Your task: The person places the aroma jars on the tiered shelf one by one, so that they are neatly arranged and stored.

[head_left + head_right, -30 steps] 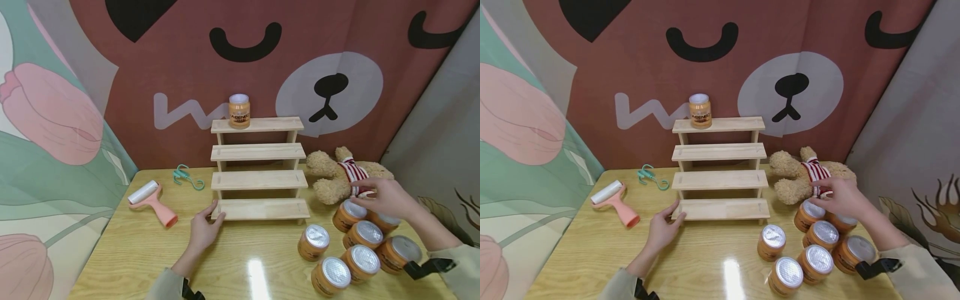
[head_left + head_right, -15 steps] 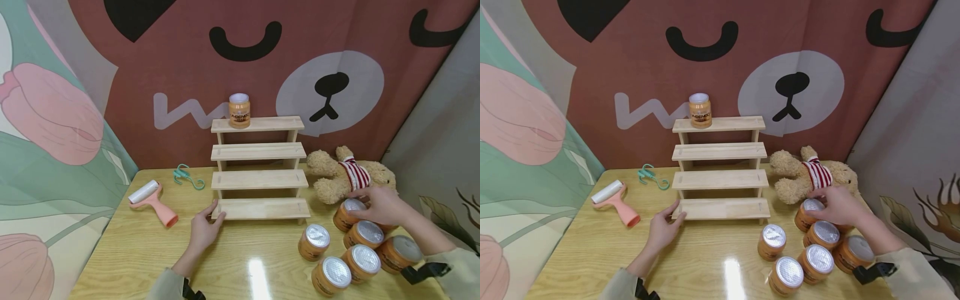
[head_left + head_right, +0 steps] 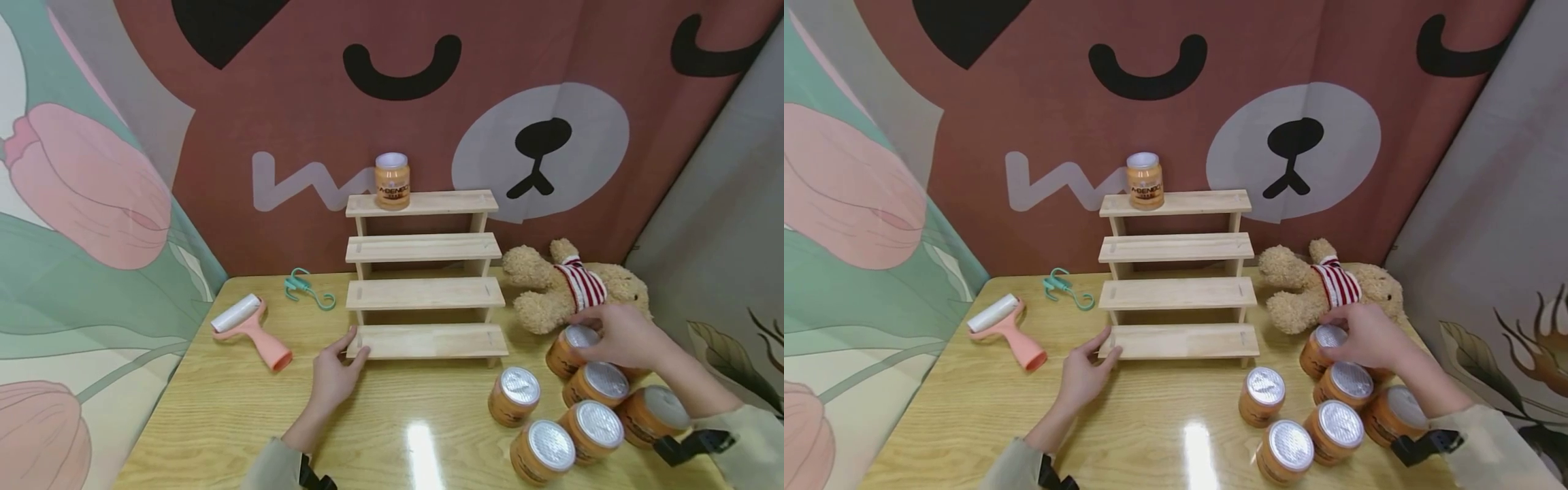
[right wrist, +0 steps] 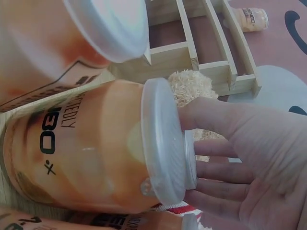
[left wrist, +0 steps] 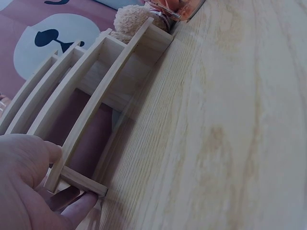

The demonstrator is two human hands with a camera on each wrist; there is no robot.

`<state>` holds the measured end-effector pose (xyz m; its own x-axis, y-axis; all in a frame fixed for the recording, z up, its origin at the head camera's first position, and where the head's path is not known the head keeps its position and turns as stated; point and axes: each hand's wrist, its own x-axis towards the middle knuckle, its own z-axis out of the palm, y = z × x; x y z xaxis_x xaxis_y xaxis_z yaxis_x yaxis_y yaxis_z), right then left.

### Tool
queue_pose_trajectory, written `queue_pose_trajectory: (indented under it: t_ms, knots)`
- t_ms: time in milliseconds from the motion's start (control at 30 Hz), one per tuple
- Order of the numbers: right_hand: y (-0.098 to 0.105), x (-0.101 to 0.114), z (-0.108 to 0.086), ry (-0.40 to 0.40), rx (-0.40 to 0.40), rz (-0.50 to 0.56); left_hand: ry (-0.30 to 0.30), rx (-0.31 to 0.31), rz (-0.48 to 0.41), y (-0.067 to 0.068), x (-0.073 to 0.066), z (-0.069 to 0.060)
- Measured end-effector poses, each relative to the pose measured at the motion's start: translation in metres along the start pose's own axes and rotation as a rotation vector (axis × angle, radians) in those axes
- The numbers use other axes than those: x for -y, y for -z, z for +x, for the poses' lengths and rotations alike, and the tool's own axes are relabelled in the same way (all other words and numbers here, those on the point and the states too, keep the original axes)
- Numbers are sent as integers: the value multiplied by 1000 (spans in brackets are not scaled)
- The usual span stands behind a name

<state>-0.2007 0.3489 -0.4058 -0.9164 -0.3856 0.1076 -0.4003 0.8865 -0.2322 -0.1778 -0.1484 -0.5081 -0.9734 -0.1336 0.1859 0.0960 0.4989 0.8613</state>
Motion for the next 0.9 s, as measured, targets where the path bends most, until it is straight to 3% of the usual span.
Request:
queue_pose_trajectory:
  t_ms: [233,500,900]
  knots:
    - [20,5,2,-35,14,14,7,5,-2,0,0,0]
    - [53,7,12,-65,-21,-43,5,2,2,1,0,0]
    - [100,13,40,-125,-104,-59,3,-2,-6,1,-1,0]
